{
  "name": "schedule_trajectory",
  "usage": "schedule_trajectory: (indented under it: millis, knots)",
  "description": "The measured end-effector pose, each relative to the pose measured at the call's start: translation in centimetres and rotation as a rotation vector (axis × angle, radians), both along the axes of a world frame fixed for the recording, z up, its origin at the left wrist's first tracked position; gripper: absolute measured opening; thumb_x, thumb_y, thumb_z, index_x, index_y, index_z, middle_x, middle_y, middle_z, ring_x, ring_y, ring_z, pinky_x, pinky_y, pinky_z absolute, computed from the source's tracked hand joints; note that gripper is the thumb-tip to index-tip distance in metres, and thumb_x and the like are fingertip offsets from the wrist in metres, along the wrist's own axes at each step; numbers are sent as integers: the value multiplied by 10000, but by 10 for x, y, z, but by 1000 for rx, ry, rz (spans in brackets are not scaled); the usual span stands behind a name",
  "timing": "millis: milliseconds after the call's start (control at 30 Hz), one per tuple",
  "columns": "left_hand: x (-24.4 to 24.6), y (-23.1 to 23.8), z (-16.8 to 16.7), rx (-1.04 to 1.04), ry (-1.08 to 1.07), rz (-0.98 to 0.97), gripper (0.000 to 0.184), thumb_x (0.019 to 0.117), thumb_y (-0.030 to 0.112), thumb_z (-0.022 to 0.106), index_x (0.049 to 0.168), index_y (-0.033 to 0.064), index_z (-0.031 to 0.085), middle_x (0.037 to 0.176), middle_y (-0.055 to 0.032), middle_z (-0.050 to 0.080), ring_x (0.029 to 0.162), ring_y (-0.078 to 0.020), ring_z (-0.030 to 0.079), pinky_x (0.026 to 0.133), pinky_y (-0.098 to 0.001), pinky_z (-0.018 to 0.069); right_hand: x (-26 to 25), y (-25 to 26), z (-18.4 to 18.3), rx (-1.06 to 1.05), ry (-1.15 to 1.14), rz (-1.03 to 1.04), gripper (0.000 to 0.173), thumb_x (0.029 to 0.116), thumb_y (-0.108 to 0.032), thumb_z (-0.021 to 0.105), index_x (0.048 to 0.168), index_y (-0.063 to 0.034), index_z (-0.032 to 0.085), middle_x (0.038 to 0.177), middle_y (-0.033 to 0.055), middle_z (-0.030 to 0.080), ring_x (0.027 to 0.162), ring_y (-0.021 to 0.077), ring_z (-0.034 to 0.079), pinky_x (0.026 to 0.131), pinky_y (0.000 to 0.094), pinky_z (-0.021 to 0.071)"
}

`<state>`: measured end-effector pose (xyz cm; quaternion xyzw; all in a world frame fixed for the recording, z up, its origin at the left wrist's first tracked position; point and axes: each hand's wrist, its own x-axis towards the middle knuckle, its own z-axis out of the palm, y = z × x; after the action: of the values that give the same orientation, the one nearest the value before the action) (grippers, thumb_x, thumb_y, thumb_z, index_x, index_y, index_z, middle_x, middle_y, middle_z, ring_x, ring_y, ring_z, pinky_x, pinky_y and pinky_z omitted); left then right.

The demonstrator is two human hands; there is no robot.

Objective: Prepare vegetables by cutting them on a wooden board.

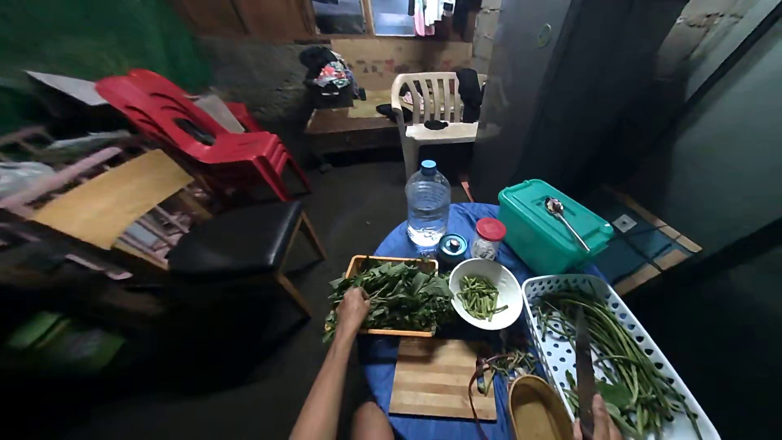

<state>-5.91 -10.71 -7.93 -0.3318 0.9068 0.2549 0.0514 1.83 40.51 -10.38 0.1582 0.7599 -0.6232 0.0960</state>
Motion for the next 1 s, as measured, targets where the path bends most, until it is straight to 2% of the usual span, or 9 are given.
schedule_trajectory:
  millis: [133,367,500,633,733,800,867,933,1000]
  knots:
    - [20,5,26,103,275,-61,250,997,146,652,1162,-38,690,1141,-247,693,1111,-383,659,1008,-556,485,3,1,3,-72,51,19,639,1104,-450,119,1433,7,420,645,-29,548,499,87,564,493,282,531]
    - [35,51,80,97,656,-1,280,1034,152,596,1201,-65,653,1169,-248,678,1044,-342,674,947,-503,518,18,-1,22,-142,96,9,654,1105,-409,88,1454,15,443,607,-15,551,476,97,556,476,283,528]
    - [43,95,96,450,677,28,261,1047,145,584,1230,-40,615,1018,-128,700,767,-147,686,675,-323,588,26,-5,27,-184,151,39,668,1104,-433,92,1421,1,489,608,-26,562,473,85,548,472,279,524]
    - [57,162,87,630,642,-92,179,989,96,662,1121,-24,671,925,-81,728,755,-126,696,683,-300,592,39,-22,40,-297,269,130,704,1089,-491,129,1371,-4,551,626,-48,583,497,63,539,492,274,517]
    - [69,217,78,633,605,-282,152,955,92,692,1068,-10,690,872,-39,726,692,-82,682,633,-256,585,42,-36,52,-419,374,264,858,1004,-720,286,1412,-14,553,671,-87,627,520,15,545,508,229,515]
    - [79,248,74,665,602,-413,151,940,91,698,1050,-11,697,852,-41,731,653,-91,685,584,-263,589,38,-43,65,-423,387,333,917,950,-768,364,1388,16,548,691,-92,615,538,17,541,531,237,522]
    - [90,274,73,701,606,-531,143,931,97,705,1034,-1,703,853,-37,739,655,-94,693,583,-263,598,35,-44,74,-443,348,367,832,980,-738,339,1271,10,559,690,-99,596,541,16,537,535,230,518]
    - [99,292,75,694,615,-627,140,928,97,704,1030,3,706,866,-30,734,675,-85,696,605,-253,605,30,-43,77,-487,299,375,762,1028,-648,245,1254,12,551,646,-86,583,506,29,522,509,234,502]
    - [106,302,78,690,626,-679,134,929,89,694,1034,6,706,886,-23,734,693,-68,697,626,-239,607,26,-39,70,-596,261,398,794,1038,-628,177,1432,-6,475,636,-72,588,474,44,517,467,244,501]
